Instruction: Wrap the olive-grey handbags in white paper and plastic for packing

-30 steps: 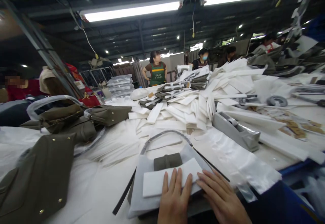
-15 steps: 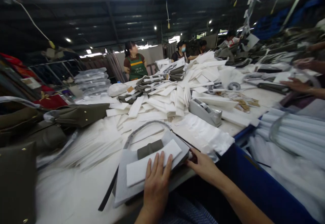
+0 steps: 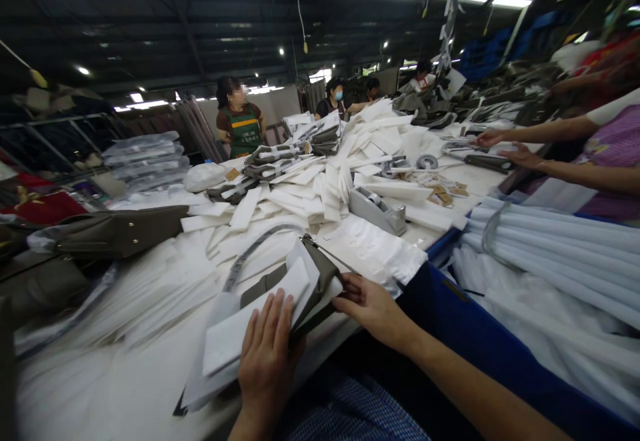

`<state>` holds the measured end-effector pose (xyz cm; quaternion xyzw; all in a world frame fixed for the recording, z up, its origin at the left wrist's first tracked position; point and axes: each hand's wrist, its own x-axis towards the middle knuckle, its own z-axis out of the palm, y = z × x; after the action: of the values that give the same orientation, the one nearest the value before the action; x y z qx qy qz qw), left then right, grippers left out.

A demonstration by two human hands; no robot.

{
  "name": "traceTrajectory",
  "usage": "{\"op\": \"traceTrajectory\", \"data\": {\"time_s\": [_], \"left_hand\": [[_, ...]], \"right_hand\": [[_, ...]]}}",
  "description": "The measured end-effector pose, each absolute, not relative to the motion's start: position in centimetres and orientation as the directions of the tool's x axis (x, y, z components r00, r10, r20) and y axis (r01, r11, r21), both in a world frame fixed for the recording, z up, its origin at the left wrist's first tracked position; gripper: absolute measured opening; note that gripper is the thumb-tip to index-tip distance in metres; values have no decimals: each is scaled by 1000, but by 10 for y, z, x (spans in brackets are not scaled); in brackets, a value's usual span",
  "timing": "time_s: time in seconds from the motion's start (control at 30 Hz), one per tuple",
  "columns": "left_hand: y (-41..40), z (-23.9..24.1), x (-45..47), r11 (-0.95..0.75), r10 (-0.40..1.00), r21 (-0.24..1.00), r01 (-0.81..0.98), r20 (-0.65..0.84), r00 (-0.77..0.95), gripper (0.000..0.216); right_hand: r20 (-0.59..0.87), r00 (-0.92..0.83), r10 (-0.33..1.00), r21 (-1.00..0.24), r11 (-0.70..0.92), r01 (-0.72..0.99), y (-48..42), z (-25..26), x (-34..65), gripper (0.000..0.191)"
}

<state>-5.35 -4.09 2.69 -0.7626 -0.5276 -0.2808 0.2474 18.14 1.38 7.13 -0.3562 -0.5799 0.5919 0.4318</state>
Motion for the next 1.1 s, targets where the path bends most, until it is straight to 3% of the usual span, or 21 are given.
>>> {"op": "traceTrajectory", "data": {"time_s": [0.13,0.27,0.43,0.57,0.7,0.8,0.9,1.0,1.1], "left_hand": [[-43,33,-65,-334,641,-107,937,703,309,67],[-40,32,-67,-323,579,-168,932,744,334,59],[-32,21,-65,-309,510,-234,922,778,368,52],[-33,18,-66,-265,523,-191,945,795,307,53],[-42,29,-76,-273,521,-165,948,803,290,60],[-49,41,-91,-278,474,-146,949,839,268,66],[-59,54,-107,-205,463,-35,978,877,128,68],[-70,64,-116,-95,450,66,993,893,-17,68],[-76,67,-121,-93,405,81,992,913,-37,66]], "right_hand": [[18,-466,885,-985,-64,-160,16,73,194,47],[-78,-402,912,-926,-216,-311,17,65,181,43],[-246,-415,876,-716,-453,-532,17,45,134,40],[-232,-413,881,-593,-464,-658,18,42,111,48],[-242,-407,881,-665,-456,-591,6,59,111,60],[-120,-487,865,-869,-328,-370,8,71,116,57],[56,-484,873,-998,36,-51,35,62,122,51],[312,-401,861,-862,434,261,77,35,127,37],[457,-449,768,-632,635,444,117,12,122,34]]}}
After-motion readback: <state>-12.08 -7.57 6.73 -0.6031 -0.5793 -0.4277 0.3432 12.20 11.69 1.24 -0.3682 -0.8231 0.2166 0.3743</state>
